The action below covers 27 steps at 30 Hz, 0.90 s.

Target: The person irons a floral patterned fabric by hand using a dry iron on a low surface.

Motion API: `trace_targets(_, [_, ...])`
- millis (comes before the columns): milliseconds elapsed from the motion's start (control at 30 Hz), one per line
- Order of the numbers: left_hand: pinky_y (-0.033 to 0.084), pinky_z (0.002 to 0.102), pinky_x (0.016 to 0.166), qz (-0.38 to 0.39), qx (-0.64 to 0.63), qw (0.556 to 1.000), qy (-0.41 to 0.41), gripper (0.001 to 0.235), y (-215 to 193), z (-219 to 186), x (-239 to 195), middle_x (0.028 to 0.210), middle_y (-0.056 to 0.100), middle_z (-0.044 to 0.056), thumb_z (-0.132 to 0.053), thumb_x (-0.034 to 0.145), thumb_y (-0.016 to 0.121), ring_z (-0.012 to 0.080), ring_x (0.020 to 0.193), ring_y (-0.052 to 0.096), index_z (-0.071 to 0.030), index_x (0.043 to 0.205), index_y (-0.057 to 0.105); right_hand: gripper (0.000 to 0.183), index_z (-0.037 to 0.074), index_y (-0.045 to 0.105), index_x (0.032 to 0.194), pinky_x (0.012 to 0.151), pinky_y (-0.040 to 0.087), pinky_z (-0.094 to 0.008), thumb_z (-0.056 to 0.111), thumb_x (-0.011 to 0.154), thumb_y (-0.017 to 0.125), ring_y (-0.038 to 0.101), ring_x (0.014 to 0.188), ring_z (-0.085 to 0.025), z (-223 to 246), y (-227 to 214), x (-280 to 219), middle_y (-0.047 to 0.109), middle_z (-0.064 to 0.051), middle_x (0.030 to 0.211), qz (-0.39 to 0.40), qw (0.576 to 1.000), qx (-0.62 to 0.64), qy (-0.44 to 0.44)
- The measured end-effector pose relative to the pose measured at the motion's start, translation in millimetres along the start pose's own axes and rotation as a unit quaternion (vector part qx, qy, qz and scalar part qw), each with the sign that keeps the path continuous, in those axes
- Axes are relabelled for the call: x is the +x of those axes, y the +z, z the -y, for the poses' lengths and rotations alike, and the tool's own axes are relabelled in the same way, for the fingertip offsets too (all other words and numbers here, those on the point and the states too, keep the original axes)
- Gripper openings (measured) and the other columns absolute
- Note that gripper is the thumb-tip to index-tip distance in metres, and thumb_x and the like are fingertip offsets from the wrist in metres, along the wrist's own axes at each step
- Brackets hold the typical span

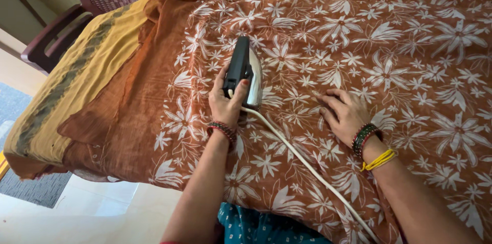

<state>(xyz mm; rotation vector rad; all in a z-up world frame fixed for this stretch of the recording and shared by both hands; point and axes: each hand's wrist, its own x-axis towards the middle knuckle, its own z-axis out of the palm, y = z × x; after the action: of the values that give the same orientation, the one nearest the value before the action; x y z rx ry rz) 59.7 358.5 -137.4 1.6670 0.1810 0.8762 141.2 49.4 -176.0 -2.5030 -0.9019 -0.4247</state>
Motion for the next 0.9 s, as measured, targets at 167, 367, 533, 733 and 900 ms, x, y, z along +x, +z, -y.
trace_targets(167, [0.061,0.031,0.07,0.124,-0.096,0.972,-0.174,0.064,-27.6,15.8,10.2,0.101,0.074,0.01,-0.052,0.09,0.054,0.0199,0.082,0.073,-0.004,0.131,0.066,0.034,0.022,0.071,0.126,0.107,0.038,-0.052,0.034,0.095,0.065,0.059,0.119,-0.03,-1.6,1.4,1.3,0.063,-0.004,0.132,0.009,1.0,0.007,0.006])
trace_targets(367, [0.053,0.029,0.091,0.228,-0.062,0.972,-0.023,0.075,-13.3,23.3,-8.1,0.103,0.076,0.012,-0.064,0.106,0.04,0.0176,0.097,0.068,0.002,0.118,0.073,0.034,0.022,0.07,0.126,0.116,0.027,-0.063,0.036,0.096,0.064,0.059,0.122,-0.029,-0.5,2.1,-0.2,0.064,-0.004,0.131,0.003,1.0,-0.01,-0.001])
trace_targets(533, [0.049,0.03,0.072,0.058,0.078,0.995,-0.02,0.085,9.9,19.9,-15.2,0.08,0.061,0.01,-0.069,0.098,0.025,0.0172,0.077,0.061,-0.007,0.134,0.072,0.034,0.023,0.071,0.128,0.112,0.031,-0.06,0.034,0.095,0.064,0.06,0.117,-0.029,2.4,-2.5,0.6,0.064,-0.004,0.129,0.009,1.0,-0.013,-0.003])
trace_targets(733, [0.055,0.035,0.088,0.062,0.018,0.998,-0.007,0.058,-5.7,25.4,0.1,0.104,0.075,0.009,-0.054,0.107,0.045,0.0203,0.097,0.07,-0.003,0.121,0.07,0.031,0.02,0.072,0.124,0.103,0.043,-0.048,0.031,0.096,0.065,0.062,0.116,-0.031,2.1,-2.3,0.5,0.066,-0.006,0.129,-0.015,1.0,0.022,-0.006])
trace_targets(900, [0.054,0.046,0.09,0.027,0.352,0.935,-0.02,0.038,-51.2,17.4,31.3,0.111,0.071,0.016,-0.04,0.098,0.055,0.0348,0.104,0.069,-0.013,0.118,0.073,0.031,0.019,0.073,0.122,0.102,0.043,-0.049,0.03,0.093,0.067,0.063,0.113,-0.031,-0.5,-3.0,0.7,0.067,-0.006,0.127,-0.017,0.999,-0.004,-0.026])
